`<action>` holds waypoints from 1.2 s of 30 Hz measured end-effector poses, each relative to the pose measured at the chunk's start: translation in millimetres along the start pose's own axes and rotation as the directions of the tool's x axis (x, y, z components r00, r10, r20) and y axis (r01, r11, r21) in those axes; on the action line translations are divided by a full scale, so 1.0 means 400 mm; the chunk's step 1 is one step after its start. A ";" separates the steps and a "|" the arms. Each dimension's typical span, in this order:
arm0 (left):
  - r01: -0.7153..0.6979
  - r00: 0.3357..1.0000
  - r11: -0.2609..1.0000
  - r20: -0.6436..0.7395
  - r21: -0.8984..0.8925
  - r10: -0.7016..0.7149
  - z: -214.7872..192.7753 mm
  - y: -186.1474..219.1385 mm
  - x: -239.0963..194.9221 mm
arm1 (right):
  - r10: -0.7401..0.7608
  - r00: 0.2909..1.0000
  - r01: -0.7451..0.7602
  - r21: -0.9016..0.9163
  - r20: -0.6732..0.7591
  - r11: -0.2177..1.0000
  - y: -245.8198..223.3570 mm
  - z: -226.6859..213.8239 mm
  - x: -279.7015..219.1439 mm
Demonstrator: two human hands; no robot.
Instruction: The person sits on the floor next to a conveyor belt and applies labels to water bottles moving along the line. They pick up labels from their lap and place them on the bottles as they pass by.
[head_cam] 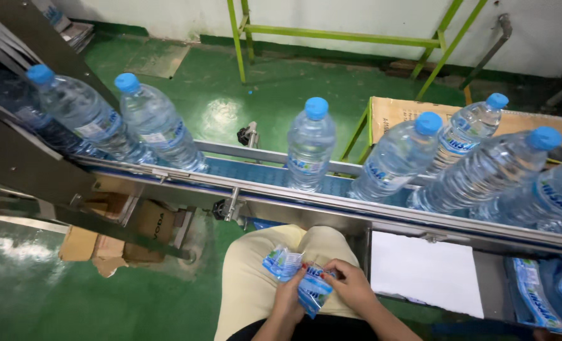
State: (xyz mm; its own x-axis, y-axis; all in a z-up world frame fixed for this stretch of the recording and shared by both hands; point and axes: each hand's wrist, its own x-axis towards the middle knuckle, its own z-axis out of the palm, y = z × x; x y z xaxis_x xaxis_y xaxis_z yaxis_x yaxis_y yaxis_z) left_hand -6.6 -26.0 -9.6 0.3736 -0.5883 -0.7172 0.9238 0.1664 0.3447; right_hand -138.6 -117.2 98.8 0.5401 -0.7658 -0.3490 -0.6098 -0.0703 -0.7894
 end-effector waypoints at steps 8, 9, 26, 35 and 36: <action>0.151 0.988 0.986 0.008 -0.065 -0.151 0.041 0.062 -0.064 | -0.299 0.869 0.453 0.391 -0.395 0.801 0.459 -0.281 0.133; 0.155 0.988 0.986 0.007 -0.059 -0.155 0.039 0.068 -0.063 | -0.293 0.869 0.450 0.393 -0.399 0.801 0.507 -0.422 0.148; 0.073 0.993 0.995 0.103 -0.075 -0.065 0.017 0.089 -0.066 | -0.624 0.460 0.436 -0.452 -0.632 0.778 -0.429 -0.621 0.001; 0.090 0.993 0.994 0.080 -0.067 -0.085 0.047 0.097 -0.098 | -0.443 0.516 0.438 -0.218 -0.733 0.872 -0.309 -0.509 0.129; 0.090 0.993 0.994 0.078 -0.069 -0.085 0.054 0.101 -0.109 | -0.443 0.519 0.438 -0.218 -0.732 0.872 -0.313 -0.504 0.131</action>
State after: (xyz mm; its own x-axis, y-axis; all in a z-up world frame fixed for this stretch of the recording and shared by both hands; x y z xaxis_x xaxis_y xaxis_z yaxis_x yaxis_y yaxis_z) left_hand 12.5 -10.6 48.6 0.2864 -0.6602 -0.6943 0.9573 0.1671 0.2360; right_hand -151.0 -277.3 281.2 0.1258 -0.8335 0.5379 -0.4220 -0.5357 -0.7314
